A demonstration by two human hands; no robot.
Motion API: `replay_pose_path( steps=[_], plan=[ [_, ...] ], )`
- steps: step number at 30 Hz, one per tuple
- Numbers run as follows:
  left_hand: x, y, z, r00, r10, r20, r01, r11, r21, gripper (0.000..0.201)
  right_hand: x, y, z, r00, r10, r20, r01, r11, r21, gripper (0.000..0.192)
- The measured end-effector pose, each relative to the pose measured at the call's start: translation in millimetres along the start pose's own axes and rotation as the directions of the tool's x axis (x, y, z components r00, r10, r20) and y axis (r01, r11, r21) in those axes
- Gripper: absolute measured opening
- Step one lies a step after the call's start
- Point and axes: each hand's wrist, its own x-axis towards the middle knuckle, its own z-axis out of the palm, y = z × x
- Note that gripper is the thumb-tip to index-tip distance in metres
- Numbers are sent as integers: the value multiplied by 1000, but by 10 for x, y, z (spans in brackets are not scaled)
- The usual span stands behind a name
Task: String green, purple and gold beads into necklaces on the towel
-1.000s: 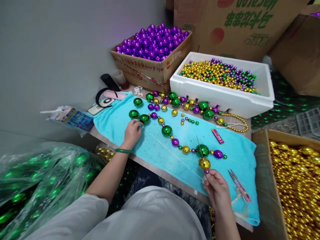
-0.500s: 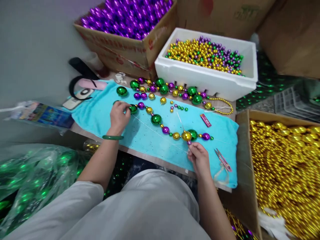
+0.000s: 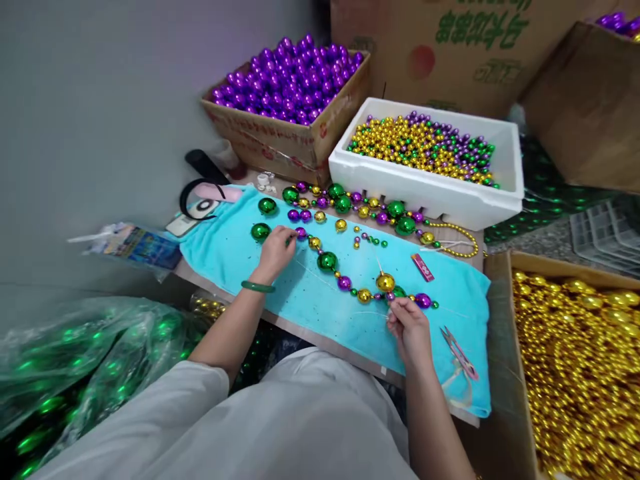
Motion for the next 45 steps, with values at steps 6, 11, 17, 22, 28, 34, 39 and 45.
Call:
replay_pose_path(
  steps=[6, 11, 17, 22, 28, 34, 39, 45],
  plan=[
    [156, 359, 229, 970, 100, 223, -108, 994, 23, 26, 58, -118, 49, 1000, -24, -20, 24, 1000, -16, 37],
    [454, 844, 574, 871, 299, 390, -316, 948, -21, 28, 89, -216, 72, 997, -77, -33, 76, 997, -22, 35],
    [701, 1318, 990, 764, 447, 466, -445, 887, -122, 27, 96, -326, 67, 991, -110, -81, 109, 994, -23, 35],
    [723, 1484, 1141, 749, 439, 496, -429, 892, -142, 24, 113, -347, 7, 987, -119, -104, 118, 993, -19, 34],
    [706, 1442, 899, 840, 379, 388, -192, 877, -441, 19, 106, -319, -48, 986, -133, -104, 131, 991, -19, 32],
    [513, 1154, 382, 774, 197, 601, 614, -2, -789, 23, 47, -261, 75, 989, -145, -25, 140, 979, -146, 31],
    [379, 1020, 156, 749, 120, 652, 662, -190, -725, 17, 25, -231, 189, 992, -124, 16, 125, 977, -172, 32],
    [354, 936, 127, 739, 61, 671, 658, -282, -699, 13, 23, -208, 221, 993, -109, 51, 118, 969, -217, 32]
  ],
)
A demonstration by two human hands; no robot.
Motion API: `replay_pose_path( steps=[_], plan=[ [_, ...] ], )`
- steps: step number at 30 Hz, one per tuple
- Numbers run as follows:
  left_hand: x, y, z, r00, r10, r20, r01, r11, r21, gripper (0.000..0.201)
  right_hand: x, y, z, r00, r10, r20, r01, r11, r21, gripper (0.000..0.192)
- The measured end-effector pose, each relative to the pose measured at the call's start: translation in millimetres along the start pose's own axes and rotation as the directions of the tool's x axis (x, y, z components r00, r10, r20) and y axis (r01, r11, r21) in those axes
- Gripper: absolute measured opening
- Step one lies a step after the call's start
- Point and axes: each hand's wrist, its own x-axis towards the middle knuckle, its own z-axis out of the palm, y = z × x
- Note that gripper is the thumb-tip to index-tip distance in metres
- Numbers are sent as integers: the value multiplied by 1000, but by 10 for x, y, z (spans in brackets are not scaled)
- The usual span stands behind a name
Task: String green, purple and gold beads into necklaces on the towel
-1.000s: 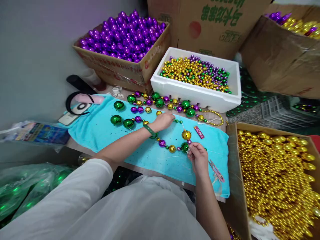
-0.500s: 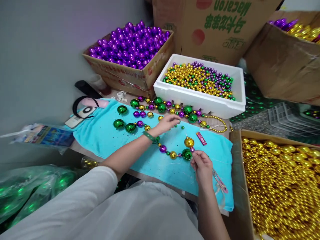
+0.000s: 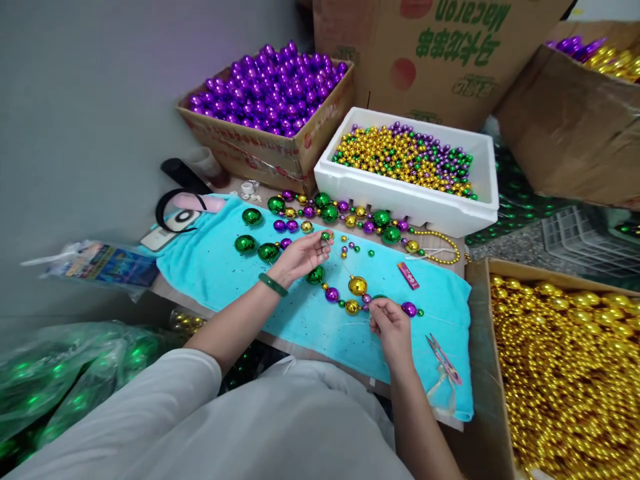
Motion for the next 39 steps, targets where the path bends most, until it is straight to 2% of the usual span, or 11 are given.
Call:
replay_pose_path(
  steps=[9, 12, 15, 18, 20, 22, 23, 25, 32, 37, 39],
  plan=[
    [-48, -3, -22, 998, 46, 48, -48, 997, 56, 18, 19, 3, 16, 1000, 19, -10, -19, 1000, -17, 34],
    [-101, -52, -5, 992, 90, 93, -109, 970, 218, 27, 29, 9, 24, 999, 31, -14, -31, 999, -14, 35],
    [-142, -95, 3, 975, 35, 220, -144, 854, 501, 32, 59, 41, 38, 998, 56, -8, -56, 998, 10, 37],
    [-93, -42, -48, 960, 7, 282, -239, 548, 801, 34, 88, 74, 46, 998, 69, -6, -69, 995, 69, 38],
    [8, 69, -144, 963, 153, 224, -251, 187, 950, 31, 97, 85, 37, 998, 63, -12, -61, 993, 103, 38],
    [146, 226, -288, 930, 337, 145, -89, -177, 980, 29, 100, 89, 17, 998, 59, -18, -56, 992, 117, 38],
    [218, 310, -369, 910, 401, 104, 22, -298, 954, 30, 101, 90, 5, 998, 59, -20, -57, 991, 120, 38],
    [346, 465, -528, 891, 453, 33, 180, -418, 890, 33, 104, 91, -15, 998, 64, -22, -60, 990, 126, 38],
    [504, 623, -759, 920, 387, -66, 234, -407, 883, 35, 124, 110, -3, 997, 73, -21, -69, 989, 129, 38],
    [414, 619, -703, 900, 428, -76, 224, -306, 925, 35, 108, 125, -1, 998, 61, -15, -59, 992, 113, 39],
    [321, 614, -638, 891, 449, -66, 163, -180, 970, 36, 99, 128, -3, 998, 56, -2, -55, 994, 94, 38]
  ],
)
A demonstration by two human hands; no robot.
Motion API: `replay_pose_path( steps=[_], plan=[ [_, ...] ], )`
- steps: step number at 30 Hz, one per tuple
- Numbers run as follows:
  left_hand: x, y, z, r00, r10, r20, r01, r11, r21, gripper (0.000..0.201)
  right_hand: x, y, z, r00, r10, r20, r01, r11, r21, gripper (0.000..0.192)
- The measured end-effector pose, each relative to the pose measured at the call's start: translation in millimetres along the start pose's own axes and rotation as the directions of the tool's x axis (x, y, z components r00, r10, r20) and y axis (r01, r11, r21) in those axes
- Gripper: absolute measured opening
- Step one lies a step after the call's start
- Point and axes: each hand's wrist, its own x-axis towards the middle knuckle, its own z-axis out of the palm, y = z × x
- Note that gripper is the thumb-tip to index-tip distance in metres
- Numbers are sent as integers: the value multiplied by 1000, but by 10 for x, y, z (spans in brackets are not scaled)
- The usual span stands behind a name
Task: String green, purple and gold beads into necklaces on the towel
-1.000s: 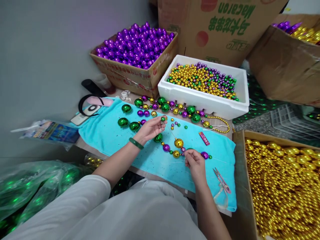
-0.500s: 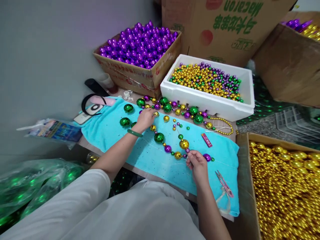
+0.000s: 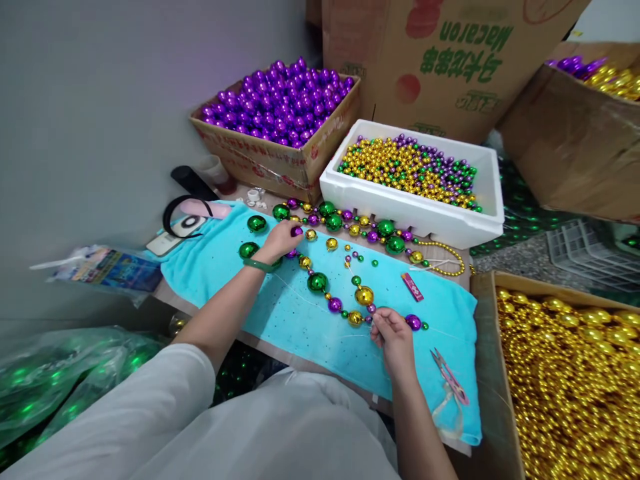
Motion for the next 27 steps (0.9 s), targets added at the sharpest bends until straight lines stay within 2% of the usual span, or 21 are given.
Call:
replay_pose_path(
  steps=[1, 2, 3, 4, 5, 6, 7, 9, 13, 18, 21, 27],
  plan=[
    [-61, 32, -24, 1000, -10, 18, 13, 986, -168, 37, -3, 1, 3, 1000, 0, 9, 0, 1000, -11, 38],
    [-131, 67, -44, 998, -20, 63, 43, 922, -385, 38, -4, 2, 10, 1000, 0, 17, 0, 1000, -22, 38],
    [-205, 104, -60, 992, -19, 127, 93, 788, -609, 39, -3, 3, 22, 1000, 1, 26, 0, 999, -33, 38],
    [-281, 140, -71, 981, 1, 194, 155, 598, -786, 39, -1, 3, 38, 999, -1, 34, 2, 999, -43, 38],
    [-353, 175, -77, 969, 36, 246, 211, 406, -889, 38, 3, 4, 57, 999, -4, 43, 6, 999, -53, 38],
    [-418, 206, -79, 958, 72, 277, 250, 264, -932, 37, 7, 3, 78, 999, -8, 53, 11, 998, -63, 38],
    [-472, 233, -78, 952, 95, 292, 274, 165, -948, 35, 10, 3, 99, 998, -11, 62, 15, 997, -72, 38],
    [-549, 270, -67, 945, 111, 309, 305, 51, -951, 32, 14, 1, 138, 997, -14, 76, 20, 996, -87, 39],
    [-616, 290, -34, 939, 114, 325, 332, -40, -943, 32, 6, -5, 181, 997, 0, 79, 8, 995, -98, 41],
    [-701, 309, 3, 963, 110, 247, 250, -18, -968, 47, -16, 0, 170, 998, -5, 60, 9, 997, -76, 41],
    [-760, 343, 32, 968, 71, 240, 243, -33, -970, 43, -22, 19, 154, 998, -4, 65, 8, 997, -70, 41],
    [-823, 436, 67, 918, 94, 385, 396, -255, -882, 24, -37, 49, 167, 997, 8, 78, -2, 997, -74, 39]
  ],
)
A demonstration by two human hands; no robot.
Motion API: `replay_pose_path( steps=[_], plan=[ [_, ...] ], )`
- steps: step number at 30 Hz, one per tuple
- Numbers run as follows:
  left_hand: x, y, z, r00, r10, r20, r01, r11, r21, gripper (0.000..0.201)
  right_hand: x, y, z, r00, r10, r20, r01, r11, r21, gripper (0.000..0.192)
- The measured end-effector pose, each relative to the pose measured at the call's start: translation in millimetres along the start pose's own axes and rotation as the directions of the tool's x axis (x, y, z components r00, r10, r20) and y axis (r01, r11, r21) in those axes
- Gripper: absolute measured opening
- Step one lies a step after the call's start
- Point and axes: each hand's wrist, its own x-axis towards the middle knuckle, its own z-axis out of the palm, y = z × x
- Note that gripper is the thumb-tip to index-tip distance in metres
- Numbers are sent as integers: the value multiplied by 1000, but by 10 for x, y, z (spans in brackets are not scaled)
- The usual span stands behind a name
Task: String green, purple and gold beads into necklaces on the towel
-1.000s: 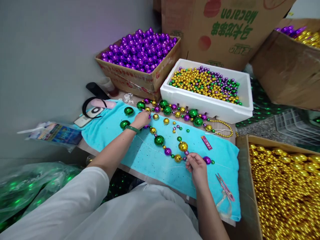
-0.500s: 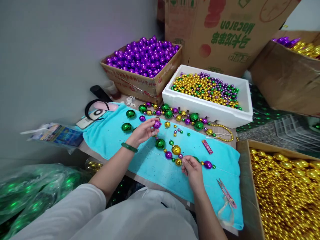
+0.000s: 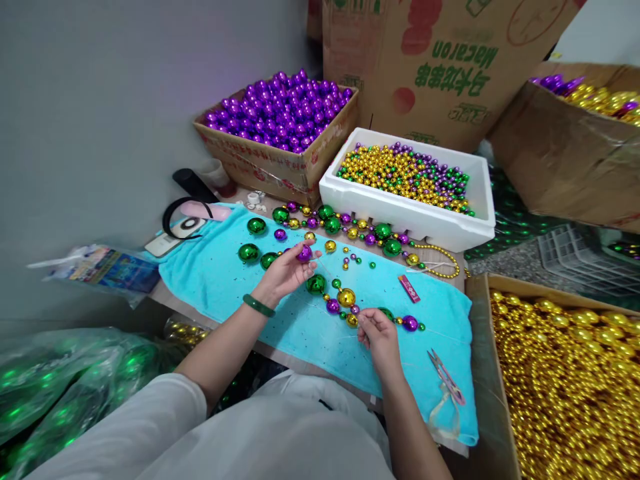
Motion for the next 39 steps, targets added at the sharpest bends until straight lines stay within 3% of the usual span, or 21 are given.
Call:
replay_pose_path(
  steps=[11, 19, 27, 39],
  plan=[
    [-57, -33, 119, 995, -86, -46, 78, 986, -148, 48, -55, -27, 40, 1000, 22, 15, -22, 999, -33, 39],
    [-97, -60, 118, 998, -59, -27, 57, 997, -61, 47, -72, -40, 80, 999, 42, 1, -42, 998, -36, 40],
    [-167, -297, 115, 993, 69, 95, -84, 983, 165, 45, -66, -33, 113, 999, 31, -10, -32, 999, -44, 41],
    [-202, -377, 160, 984, 52, 168, -59, 998, 38, 48, -41, 98, 80, 994, 98, 49, -101, 993, 64, 41]
  ],
)
